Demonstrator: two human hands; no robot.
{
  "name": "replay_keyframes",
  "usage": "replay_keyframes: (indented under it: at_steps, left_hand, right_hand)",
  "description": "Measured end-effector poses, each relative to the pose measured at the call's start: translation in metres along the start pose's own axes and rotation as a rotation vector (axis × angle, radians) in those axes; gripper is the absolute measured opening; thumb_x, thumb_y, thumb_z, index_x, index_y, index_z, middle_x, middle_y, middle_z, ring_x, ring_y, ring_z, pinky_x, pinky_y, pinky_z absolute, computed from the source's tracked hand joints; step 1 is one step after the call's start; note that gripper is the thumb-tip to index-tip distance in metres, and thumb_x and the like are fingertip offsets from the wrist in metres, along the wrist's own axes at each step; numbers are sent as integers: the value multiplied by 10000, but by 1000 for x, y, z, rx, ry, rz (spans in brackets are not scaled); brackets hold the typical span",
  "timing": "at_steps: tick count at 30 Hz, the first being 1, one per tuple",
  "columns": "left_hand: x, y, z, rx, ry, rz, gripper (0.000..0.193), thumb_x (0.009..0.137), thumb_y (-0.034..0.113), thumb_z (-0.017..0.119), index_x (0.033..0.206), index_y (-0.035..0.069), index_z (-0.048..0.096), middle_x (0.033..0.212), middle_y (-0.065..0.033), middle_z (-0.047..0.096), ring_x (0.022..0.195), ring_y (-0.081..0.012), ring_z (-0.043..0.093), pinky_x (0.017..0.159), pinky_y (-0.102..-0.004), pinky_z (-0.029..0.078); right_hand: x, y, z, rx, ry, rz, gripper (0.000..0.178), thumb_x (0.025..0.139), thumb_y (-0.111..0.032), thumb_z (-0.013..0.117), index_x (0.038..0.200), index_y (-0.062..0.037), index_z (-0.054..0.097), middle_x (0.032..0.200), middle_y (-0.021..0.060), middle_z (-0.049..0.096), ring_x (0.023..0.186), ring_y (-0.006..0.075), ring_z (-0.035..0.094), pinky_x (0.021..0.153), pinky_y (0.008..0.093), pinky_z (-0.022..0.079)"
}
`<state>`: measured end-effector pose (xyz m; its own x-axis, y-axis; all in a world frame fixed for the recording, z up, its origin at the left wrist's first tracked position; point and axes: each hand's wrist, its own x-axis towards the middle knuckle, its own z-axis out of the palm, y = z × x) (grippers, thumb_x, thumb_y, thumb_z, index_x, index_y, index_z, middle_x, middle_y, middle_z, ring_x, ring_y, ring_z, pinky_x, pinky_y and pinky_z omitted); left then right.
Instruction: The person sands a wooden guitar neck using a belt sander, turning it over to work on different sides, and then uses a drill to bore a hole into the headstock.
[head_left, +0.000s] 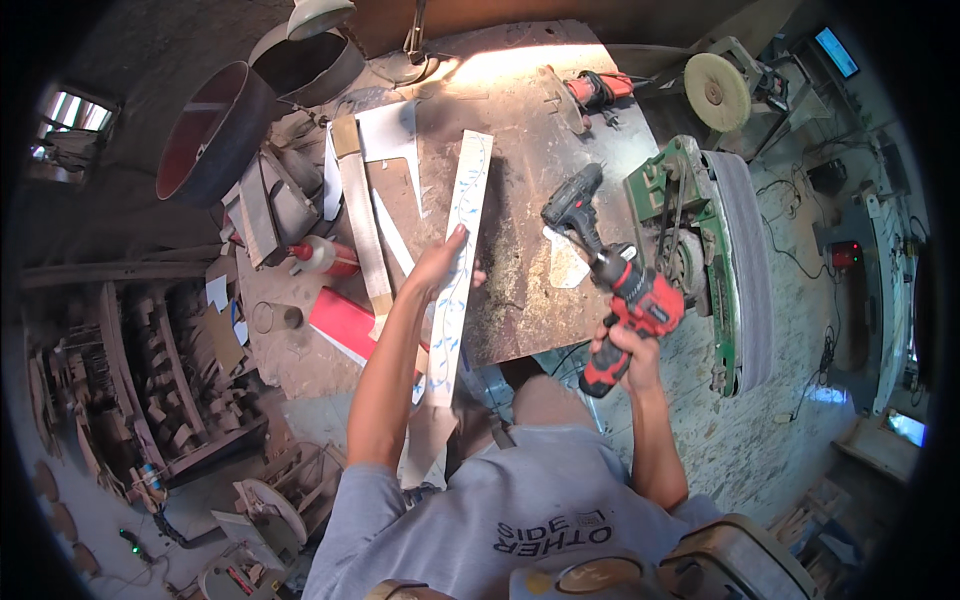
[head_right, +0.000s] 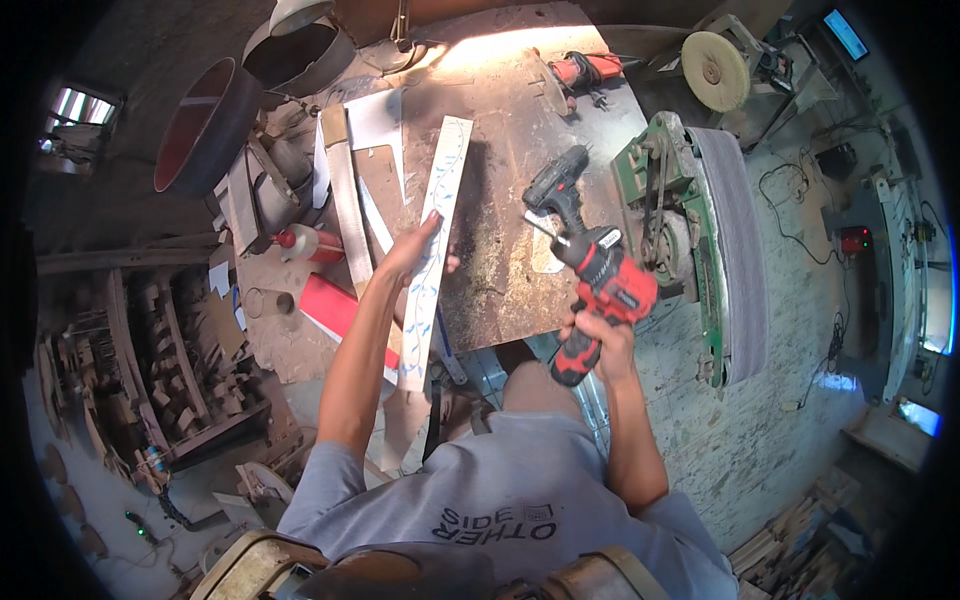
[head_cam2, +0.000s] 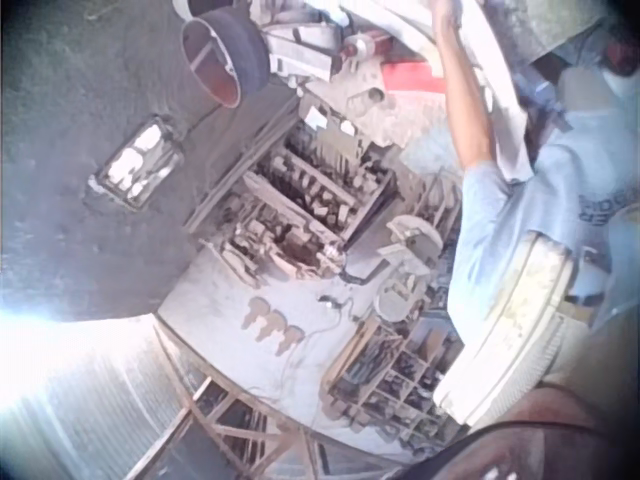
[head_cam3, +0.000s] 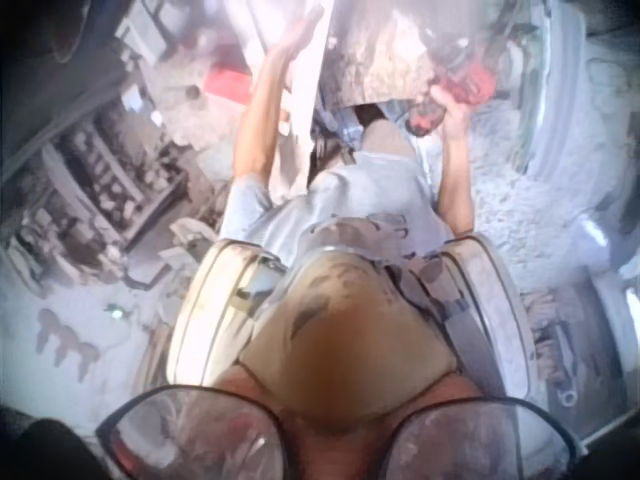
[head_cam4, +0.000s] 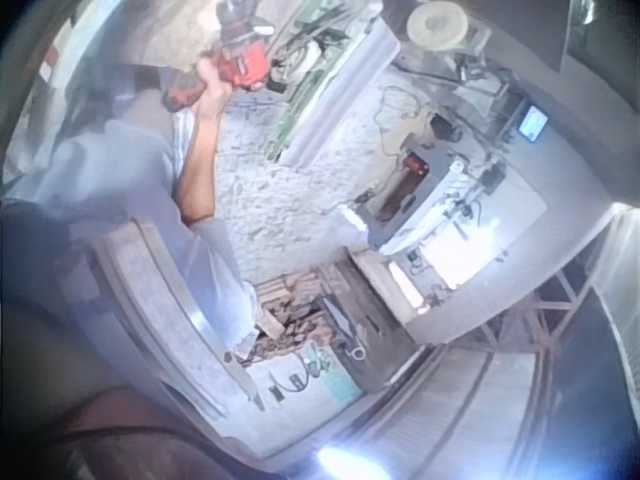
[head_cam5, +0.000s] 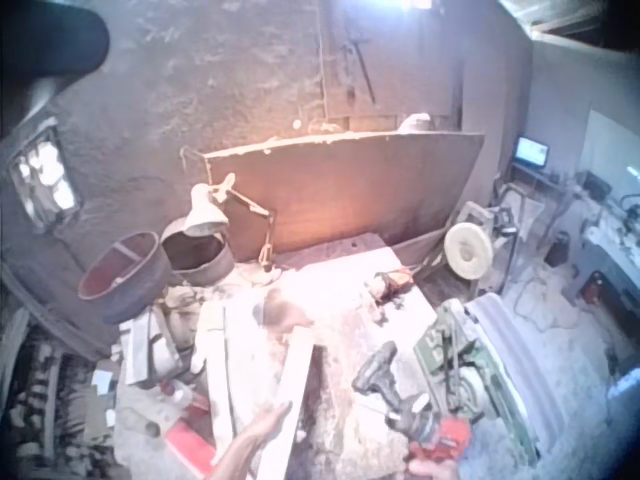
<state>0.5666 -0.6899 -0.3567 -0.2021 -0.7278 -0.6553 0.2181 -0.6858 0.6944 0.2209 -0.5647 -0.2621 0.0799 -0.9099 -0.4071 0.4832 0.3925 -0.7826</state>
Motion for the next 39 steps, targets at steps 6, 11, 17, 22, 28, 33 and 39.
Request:
replay_keyframes:
  at_steps: [6, 11, 17, 22, 28, 33, 39]
  left_hand:
    - [59, -16, 18, -147, 34, 44, 686, 1069, 529, 449, 1355, -93, 405, 977, -186, 604, 758, -299, 720, 678, -401, 655]
    - [87, -33, 24, -223, 32, -6, 638, 1058, 580, 433, 1210, -30, 542, 856, -129, 622, 707, -261, 697, 638, -402, 630]
    - [126, -66, 22, 12, 327, 65, 693, 1023, 576, 539, 1243, -73, 636, 1052, -183, 697, 813, -273, 707, 740, -416, 579]
    - [128, -53, 28, 346, 476, 102, 695, 959, 563, 649, 1142, -105, 715, 1003, -220, 734, 893, -312, 703, 796, -439, 536]
    - [132, -38, 39, 468, 574, -39, 678, 936, 542, 685, 1099, -115, 716, 992, -224, 733, 849, -345, 722, 709, -476, 557]
    - [155, -39, -4, 592, 412, -20, 651, 934, 517, 697, 1073, -119, 716, 963, -227, 737, 809, -367, 729, 679, -492, 562]
    - [167, -39, -2, 518, 366, 27, 581, 967, 466, 677, 1036, -109, 718, 961, -239, 731, 820, -355, 739, 654, -464, 562]
  right_hand:
    - [-29, 6, -16, -36, 80, 10, 483, 850, -94, 692, 1298, 37, 566, 937, 143, 696, 759, 223, 700, 701, 348, 580]
    - [-36, 15, -31, -73, 125, 18, 463, 898, -121, 667, 1319, 37, 554, 944, 135, 693, 754, 213, 701, 714, 328, 571]
    - [-51, 32, -39, -79, 157, 105, 501, 898, -118, 688, 1356, 27, 547, 966, 134, 701, 757, 196, 705, 699, 327, 574]
    - [-68, 55, -40, -24, 219, 184, 433, 894, -96, 695, 1296, 7, 573, 943, 126, 708, 749, 197, 710, 692, 340, 581]
    - [-74, 72, -45, -92, 242, 228, 429, 895, -124, 693, 1293, -8, 582, 928, 121, 702, 720, 207, 707, 669, 350, 595]
    - [-76, 72, -52, -112, 277, 254, 464, 886, -130, 696, 1313, 4, 572, 938, 130, 703, 720, 204, 706, 672, 346, 594]
    - [-70, 78, -49, -48, 257, 161, 533, 896, -98, 681, 1391, 8, 511, 1152, 165, 682, 874, 207, 716, 751, 365, 605]
